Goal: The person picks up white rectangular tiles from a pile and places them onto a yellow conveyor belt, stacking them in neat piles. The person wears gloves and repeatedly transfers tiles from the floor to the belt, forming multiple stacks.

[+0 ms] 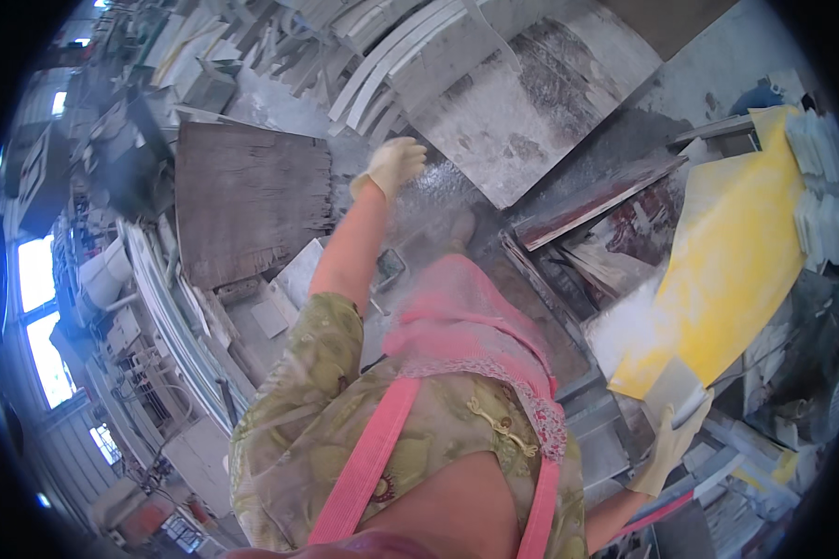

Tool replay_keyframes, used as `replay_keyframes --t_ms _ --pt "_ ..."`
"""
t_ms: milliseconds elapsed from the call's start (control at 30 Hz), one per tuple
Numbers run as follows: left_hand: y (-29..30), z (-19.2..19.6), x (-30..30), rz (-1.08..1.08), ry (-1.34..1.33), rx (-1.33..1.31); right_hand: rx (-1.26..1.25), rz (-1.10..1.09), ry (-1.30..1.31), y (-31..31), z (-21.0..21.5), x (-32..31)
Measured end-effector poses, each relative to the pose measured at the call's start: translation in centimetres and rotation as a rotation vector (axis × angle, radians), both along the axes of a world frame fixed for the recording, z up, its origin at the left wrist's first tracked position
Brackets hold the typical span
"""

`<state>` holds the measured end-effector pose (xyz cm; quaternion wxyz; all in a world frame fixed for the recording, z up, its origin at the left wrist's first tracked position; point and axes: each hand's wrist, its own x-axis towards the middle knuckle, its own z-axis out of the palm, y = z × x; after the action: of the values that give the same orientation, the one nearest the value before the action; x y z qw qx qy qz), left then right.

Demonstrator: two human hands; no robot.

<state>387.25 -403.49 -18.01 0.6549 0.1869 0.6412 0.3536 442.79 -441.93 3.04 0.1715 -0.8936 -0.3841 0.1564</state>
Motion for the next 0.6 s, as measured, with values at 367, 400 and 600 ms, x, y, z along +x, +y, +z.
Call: replay_keyframes --t_ms 367,400,600 --pt "16.7 -13.2 -5.7 -0.065 0.554 0.226 -0.026 -0.031 0.027 -1.9 0.2 2.1" --pt "17.5 -12.9 -5.3 -0.079 0.568 0.162 -0.030 -0.049 0.034 -1.8 0.4 2.0" --pt "18.6 -10.5 -5.4 -0.491 0.883 0.185 -0.056 -0.122 0.025 -0.3 1.6 -0.8"
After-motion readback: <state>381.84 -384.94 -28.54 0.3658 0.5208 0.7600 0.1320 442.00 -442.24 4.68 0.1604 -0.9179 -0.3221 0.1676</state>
